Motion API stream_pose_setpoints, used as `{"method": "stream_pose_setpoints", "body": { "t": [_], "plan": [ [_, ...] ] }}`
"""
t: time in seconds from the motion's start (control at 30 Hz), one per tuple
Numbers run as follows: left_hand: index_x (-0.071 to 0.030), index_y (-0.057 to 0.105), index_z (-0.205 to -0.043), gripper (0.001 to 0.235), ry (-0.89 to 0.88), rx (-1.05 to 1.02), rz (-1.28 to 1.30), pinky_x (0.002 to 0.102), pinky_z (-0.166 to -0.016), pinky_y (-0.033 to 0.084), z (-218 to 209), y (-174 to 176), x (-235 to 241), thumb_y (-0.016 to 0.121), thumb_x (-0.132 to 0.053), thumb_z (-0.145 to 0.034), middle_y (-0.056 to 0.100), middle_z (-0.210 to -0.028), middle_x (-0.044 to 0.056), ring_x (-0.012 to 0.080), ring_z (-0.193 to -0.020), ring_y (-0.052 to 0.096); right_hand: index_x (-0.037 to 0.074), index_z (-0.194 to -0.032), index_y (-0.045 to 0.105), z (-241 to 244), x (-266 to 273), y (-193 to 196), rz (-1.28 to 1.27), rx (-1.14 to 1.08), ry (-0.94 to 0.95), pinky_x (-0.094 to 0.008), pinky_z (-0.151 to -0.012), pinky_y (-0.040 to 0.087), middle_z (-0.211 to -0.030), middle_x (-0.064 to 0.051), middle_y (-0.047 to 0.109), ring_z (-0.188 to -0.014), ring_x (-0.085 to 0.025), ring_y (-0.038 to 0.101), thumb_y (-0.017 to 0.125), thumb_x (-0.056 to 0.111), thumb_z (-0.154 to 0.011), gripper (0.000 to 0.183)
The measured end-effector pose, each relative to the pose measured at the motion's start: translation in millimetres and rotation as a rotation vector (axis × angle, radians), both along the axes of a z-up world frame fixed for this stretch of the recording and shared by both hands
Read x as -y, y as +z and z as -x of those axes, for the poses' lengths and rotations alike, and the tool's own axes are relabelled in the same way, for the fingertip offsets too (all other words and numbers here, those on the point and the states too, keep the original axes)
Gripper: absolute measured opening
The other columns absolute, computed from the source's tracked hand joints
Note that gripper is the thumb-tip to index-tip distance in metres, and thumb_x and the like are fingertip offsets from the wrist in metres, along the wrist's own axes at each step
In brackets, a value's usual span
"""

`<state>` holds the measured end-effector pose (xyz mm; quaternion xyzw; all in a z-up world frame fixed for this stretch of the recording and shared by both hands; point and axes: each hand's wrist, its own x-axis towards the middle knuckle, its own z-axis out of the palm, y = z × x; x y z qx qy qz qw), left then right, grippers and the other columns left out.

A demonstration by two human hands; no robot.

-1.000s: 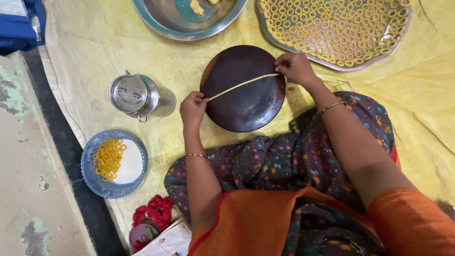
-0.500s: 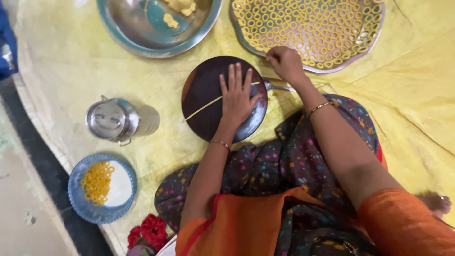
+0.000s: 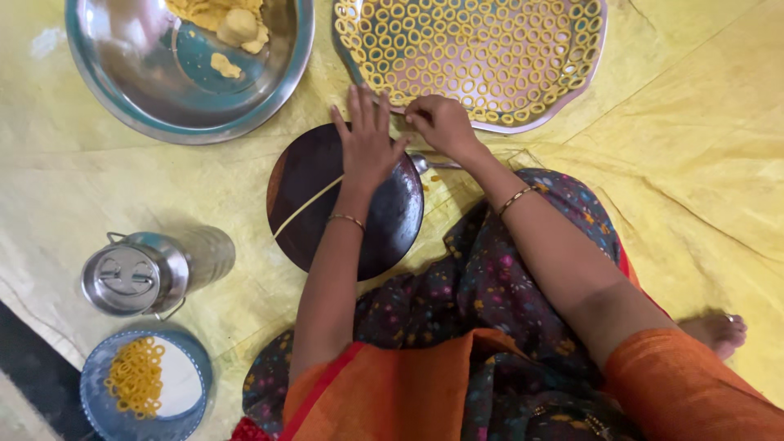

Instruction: The person rolls a yellow dough strip on a wooden board, then shapes it into small rings by hand and places them onto a tray.

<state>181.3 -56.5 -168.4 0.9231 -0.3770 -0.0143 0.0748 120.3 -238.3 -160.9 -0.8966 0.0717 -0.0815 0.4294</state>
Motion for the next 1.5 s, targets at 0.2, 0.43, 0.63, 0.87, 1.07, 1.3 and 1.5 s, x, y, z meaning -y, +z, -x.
{"method": "stream_pose_setpoints", "body": {
  "t": [0.2,0.43,0.63,0.87,1.07,1.3,1.5],
  "plan": [
    [-0.007,0.039,-0.157,0.091,-0.115,-0.016,-0.102,0.075,-0.117,0.005,64.5,23.3,-1.8,0.051,-0.071,-0.093,0.022,-0.167,0.025,0.0395,-0.156,0.009,0.007,-0.099,0.077,0.4,-0.8,-3.3,-0.021,0.034,0.001,-0.041,-0.069,0.055,-0.089,-0.015,0.073,-0.078,-0.032,0.071,0.075,0.016,-0.091,0.013],
    [-0.010,0.042,-0.157,0.088,-0.104,-0.012,-0.099,0.075,-0.120,0.006,40.5,10.0,11.2,0.051,-0.071,-0.095,0.020,-0.168,0.023,0.0383,-0.158,0.009,0.007,-0.098,0.077,-2.5,4.5,-6.6,-0.004,0.002,-0.143,-0.040,-0.069,0.055,-0.089,-0.014,0.074,-0.077,-0.031,0.071,0.074,0.017,-0.092,0.012],
    [-0.013,0.034,-0.161,0.087,0.015,0.031,0.010,0.076,-0.118,0.007,-3.6,-5.3,13.3,0.053,-0.067,-0.096,0.022,-0.167,0.024,0.0401,-0.156,0.009,0.006,-0.099,0.077,-3.0,6.5,-13.0,0.027,0.088,-0.168,-0.039,-0.068,0.055,-0.090,-0.014,0.074,-0.075,-0.030,0.070,0.073,0.017,-0.094,0.012],
    [-0.013,0.033,-0.160,0.091,-0.054,-0.039,-0.035,0.076,-0.117,0.006,45.9,12.7,13.3,0.051,-0.070,-0.092,0.021,-0.167,0.023,0.0391,-0.156,0.006,0.005,-0.103,0.076,-3.2,14.7,-14.5,-0.015,0.136,-0.220,-0.035,-0.068,0.054,-0.090,-0.013,0.075,-0.076,-0.024,0.072,0.070,0.016,-0.099,0.013],
    [-0.014,0.036,-0.160,0.086,-0.083,-0.058,-0.059,0.077,-0.118,0.006,65.4,17.5,14.8,0.046,-0.070,-0.096,0.022,-0.167,0.023,0.0387,-0.157,0.006,0.003,-0.106,0.075,-3.4,20.2,-8.5,-0.125,0.148,-0.307,-0.033,-0.068,0.053,-0.086,-0.011,0.074,-0.074,-0.018,0.069,0.070,0.018,-0.103,0.016],
    [-0.013,0.033,-0.161,0.086,0.226,-0.030,0.084,0.078,-0.116,0.006,-0.9,-1.7,21.4,0.047,-0.071,-0.099,0.024,-0.166,0.025,0.0397,-0.156,0.007,0.003,-0.105,0.075,-3.5,19.6,-5.8,-0.062,0.121,-0.303,-0.034,-0.068,0.052,-0.084,-0.011,0.071,-0.074,-0.019,0.067,0.070,0.018,-0.102,0.016],
    [-0.014,0.028,-0.163,0.084,0.304,-0.026,0.032,0.077,-0.117,0.006,-8.1,-0.5,-1.2,0.048,-0.067,-0.101,0.025,-0.165,0.026,0.0437,-0.157,0.010,0.003,-0.105,0.074,-3.2,16.4,-4.4,-0.026,0.140,-0.333,-0.035,-0.069,0.052,-0.087,-0.012,0.072,-0.075,-0.022,0.069,0.071,0.019,-0.101,0.016]
  ]
}}
